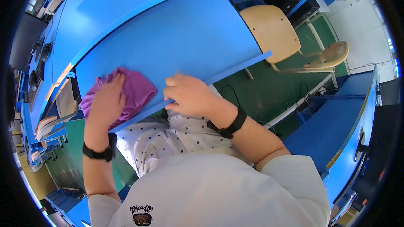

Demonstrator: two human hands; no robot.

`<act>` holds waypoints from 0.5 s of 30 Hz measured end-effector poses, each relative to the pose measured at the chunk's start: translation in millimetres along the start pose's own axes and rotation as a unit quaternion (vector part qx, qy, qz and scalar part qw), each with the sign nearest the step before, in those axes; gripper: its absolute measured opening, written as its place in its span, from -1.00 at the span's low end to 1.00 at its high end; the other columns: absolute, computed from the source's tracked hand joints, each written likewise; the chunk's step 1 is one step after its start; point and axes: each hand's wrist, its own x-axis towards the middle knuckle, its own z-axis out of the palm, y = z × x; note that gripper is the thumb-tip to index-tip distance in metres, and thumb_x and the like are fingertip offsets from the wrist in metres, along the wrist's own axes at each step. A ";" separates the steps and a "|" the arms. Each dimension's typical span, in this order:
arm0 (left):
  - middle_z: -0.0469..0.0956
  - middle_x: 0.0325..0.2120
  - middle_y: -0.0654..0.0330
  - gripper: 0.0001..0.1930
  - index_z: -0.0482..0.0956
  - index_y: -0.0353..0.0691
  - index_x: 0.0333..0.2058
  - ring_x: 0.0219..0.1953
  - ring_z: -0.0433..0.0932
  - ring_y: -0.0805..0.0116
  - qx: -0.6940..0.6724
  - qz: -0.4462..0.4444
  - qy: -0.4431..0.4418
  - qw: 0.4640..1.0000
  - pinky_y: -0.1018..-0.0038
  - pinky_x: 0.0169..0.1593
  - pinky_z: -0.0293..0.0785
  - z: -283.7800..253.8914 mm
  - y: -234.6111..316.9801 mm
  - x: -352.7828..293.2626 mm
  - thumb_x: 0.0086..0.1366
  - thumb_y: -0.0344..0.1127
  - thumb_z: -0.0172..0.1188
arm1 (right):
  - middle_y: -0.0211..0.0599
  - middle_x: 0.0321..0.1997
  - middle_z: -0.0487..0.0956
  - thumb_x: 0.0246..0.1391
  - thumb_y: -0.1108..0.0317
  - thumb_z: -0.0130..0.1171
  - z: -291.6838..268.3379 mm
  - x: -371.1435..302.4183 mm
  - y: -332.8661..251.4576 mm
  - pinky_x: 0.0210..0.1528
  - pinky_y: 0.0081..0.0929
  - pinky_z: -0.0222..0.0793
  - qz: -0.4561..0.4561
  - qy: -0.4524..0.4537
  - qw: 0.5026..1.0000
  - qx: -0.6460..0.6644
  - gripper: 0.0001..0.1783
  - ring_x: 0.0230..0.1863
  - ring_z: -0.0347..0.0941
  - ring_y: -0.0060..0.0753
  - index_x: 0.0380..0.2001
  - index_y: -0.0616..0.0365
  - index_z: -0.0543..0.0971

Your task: The person wipes the surface of a blue desk and a retractable keyboard tray with a purple cloth. They move the cloth back and forth across different sections of the desk to clean it.

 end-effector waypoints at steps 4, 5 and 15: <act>0.39 0.26 -0.02 -0.37 0.31 -0.29 0.30 0.17 0.43 0.02 0.004 0.008 0.037 0.999 0.05 0.29 0.28 9.3 28.3 -36.0 0.21 -0.38 0.12 | -0.36 -0.39 0.44 -0.16 0.27 0.46 -1.9 3.0 -5.5 -0.23 -0.23 0.37 0.004 -0.015 1.000 -0.006 -0.75 -0.24 0.43 -0.17 -0.44 0.04 0.57; 0.39 0.25 0.00 -0.37 0.29 -0.28 0.31 0.20 0.41 0.03 0.006 0.008 0.062 0.998 0.04 0.33 0.21 16.8 34.2 -40.8 0.22 -0.39 0.10 | -0.36 -0.39 0.44 -0.16 0.27 0.46 -4.3 2.8 -6.4 -0.23 -0.23 0.37 -0.004 -0.014 1.000 -0.012 -0.75 -0.24 0.43 -0.17 -0.44 0.04 0.57; 0.42 0.22 0.00 -0.39 0.31 -0.27 0.30 0.25 0.38 0.02 -0.063 -0.036 0.112 0.991 0.07 0.38 0.16 24.3 60.1 -54.7 0.22 -0.48 0.06 | -0.31 -0.37 0.45 -0.14 0.26 0.45 -7.6 4.7 -10.4 -0.22 -0.20 0.39 0.012 -0.042 0.999 -0.020 -0.75 -0.24 0.44 -0.13 -0.44 0.09 0.58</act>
